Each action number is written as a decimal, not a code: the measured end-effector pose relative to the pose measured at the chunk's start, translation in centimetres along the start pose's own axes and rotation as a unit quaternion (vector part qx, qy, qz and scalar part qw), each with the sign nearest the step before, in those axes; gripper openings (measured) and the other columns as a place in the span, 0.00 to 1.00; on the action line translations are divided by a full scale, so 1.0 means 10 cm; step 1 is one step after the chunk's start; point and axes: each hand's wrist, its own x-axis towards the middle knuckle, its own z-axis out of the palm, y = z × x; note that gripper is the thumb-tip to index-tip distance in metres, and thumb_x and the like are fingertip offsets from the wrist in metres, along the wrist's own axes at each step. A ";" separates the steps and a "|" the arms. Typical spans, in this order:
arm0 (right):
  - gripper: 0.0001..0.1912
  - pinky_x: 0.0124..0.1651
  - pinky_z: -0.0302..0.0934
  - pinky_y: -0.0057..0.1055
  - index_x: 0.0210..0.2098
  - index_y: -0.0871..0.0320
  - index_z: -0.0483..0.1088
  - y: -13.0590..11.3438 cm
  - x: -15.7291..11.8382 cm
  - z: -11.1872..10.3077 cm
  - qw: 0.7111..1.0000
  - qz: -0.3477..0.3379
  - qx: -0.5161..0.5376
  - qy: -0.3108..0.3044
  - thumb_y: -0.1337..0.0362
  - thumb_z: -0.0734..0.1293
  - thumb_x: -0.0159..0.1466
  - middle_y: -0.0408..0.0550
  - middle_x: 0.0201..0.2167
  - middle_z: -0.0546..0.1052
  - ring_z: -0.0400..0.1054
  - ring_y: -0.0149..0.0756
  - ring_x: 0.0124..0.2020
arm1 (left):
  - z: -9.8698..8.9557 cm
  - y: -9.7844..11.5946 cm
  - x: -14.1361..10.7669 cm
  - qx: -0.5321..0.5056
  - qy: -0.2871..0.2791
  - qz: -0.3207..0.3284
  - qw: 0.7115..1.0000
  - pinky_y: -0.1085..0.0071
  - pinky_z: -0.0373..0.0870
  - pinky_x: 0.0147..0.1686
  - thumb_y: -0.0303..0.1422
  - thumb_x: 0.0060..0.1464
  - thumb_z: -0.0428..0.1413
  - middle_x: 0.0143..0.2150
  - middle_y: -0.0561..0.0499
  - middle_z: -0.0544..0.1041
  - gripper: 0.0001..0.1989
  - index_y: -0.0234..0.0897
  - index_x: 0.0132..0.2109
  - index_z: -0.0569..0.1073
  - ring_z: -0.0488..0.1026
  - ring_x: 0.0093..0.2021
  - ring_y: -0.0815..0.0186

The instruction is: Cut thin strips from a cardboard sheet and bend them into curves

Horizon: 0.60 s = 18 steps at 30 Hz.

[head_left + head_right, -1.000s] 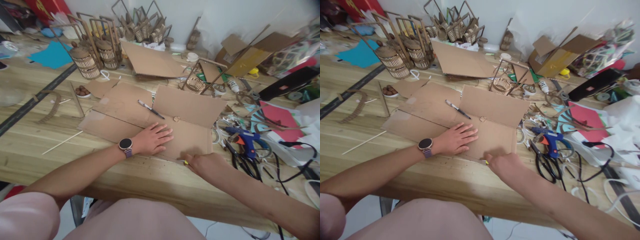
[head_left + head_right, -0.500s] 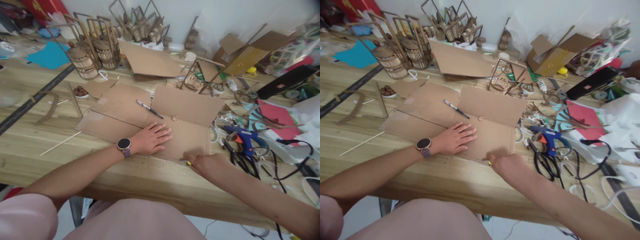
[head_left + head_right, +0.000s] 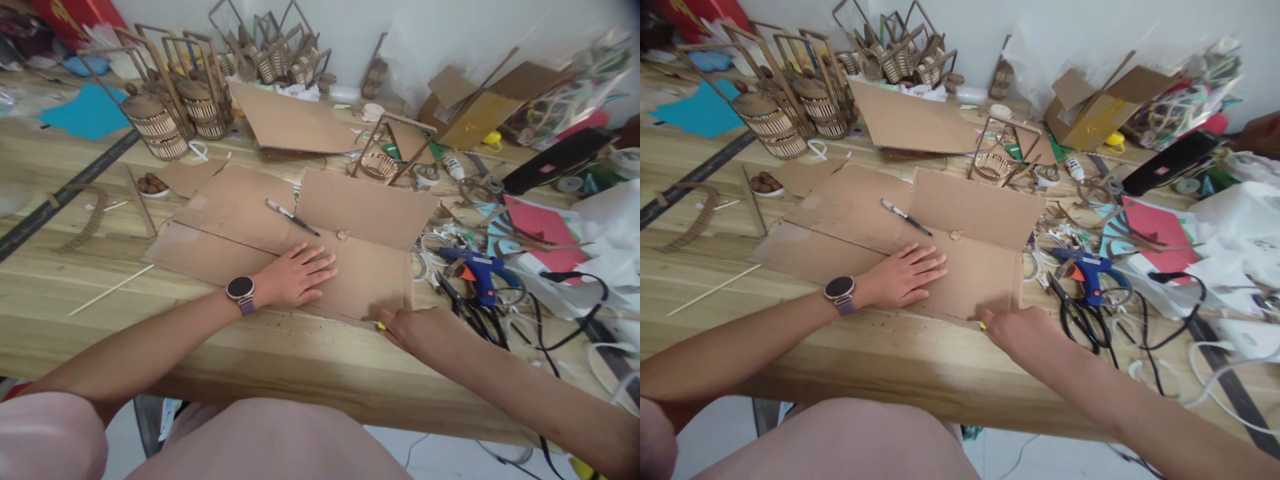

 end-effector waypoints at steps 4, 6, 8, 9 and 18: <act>0.16 0.19 0.49 0.27 0.52 0.57 0.69 0.01 -0.03 -0.02 1.000 0.012 -0.001 -0.005 0.70 0.57 0.68 0.54 0.28 0.81 0.77 0.44 0.25 | -0.02 0.00 0.00 -0.001 -0.007 0.000 1.000 0.50 0.41 0.68 0.45 0.69 0.40 0.73 0.47 0.54 0.28 0.39 0.70 0.57 0.47 0.72 0.52; 0.15 0.19 0.49 0.26 0.51 0.56 0.69 0.02 -0.04 0.00 1.000 0.020 0.001 -0.010 0.70 0.58 0.67 0.54 0.29 0.81 0.77 0.44 0.25 | -0.02 0.00 0.00 -0.002 -0.007 -0.002 1.000 0.51 0.40 0.68 0.45 0.69 0.40 0.73 0.48 0.54 0.27 0.41 0.70 0.57 0.47 0.72 0.53; 0.16 0.20 0.50 0.25 0.52 0.56 0.69 0.03 -0.05 0.01 1.000 0.024 0.004 -0.018 0.69 0.58 0.67 0.54 0.29 0.81 0.77 0.44 0.26 | -0.03 0.00 0.00 -0.003 -0.009 -0.005 1.000 0.52 0.39 0.69 0.46 0.69 0.40 0.73 0.49 0.54 0.27 0.42 0.70 0.57 0.47 0.72 0.54; 0.16 0.20 0.50 0.25 0.52 0.56 0.68 0.04 -0.06 0.01 0.999 0.027 0.006 -0.024 0.70 0.58 0.67 0.54 0.29 0.81 0.77 0.45 0.26 | -0.03 0.00 0.00 -0.003 -0.010 -0.006 1.000 0.52 0.39 0.69 0.46 0.69 0.40 0.73 0.48 0.54 0.27 0.42 0.70 0.57 0.47 0.72 0.54; 0.17 0.20 0.48 0.27 0.55 0.54 0.67 0.08 -0.11 0.04 0.998 0.036 0.006 -0.041 0.68 0.56 0.69 0.53 0.31 0.81 0.78 0.47 0.28 | -0.03 0.00 0.01 0.007 -0.015 -0.004 1.000 0.53 0.37 0.69 0.46 0.69 0.39 0.73 0.48 0.53 0.28 0.40 0.70 0.57 0.46 0.73 0.53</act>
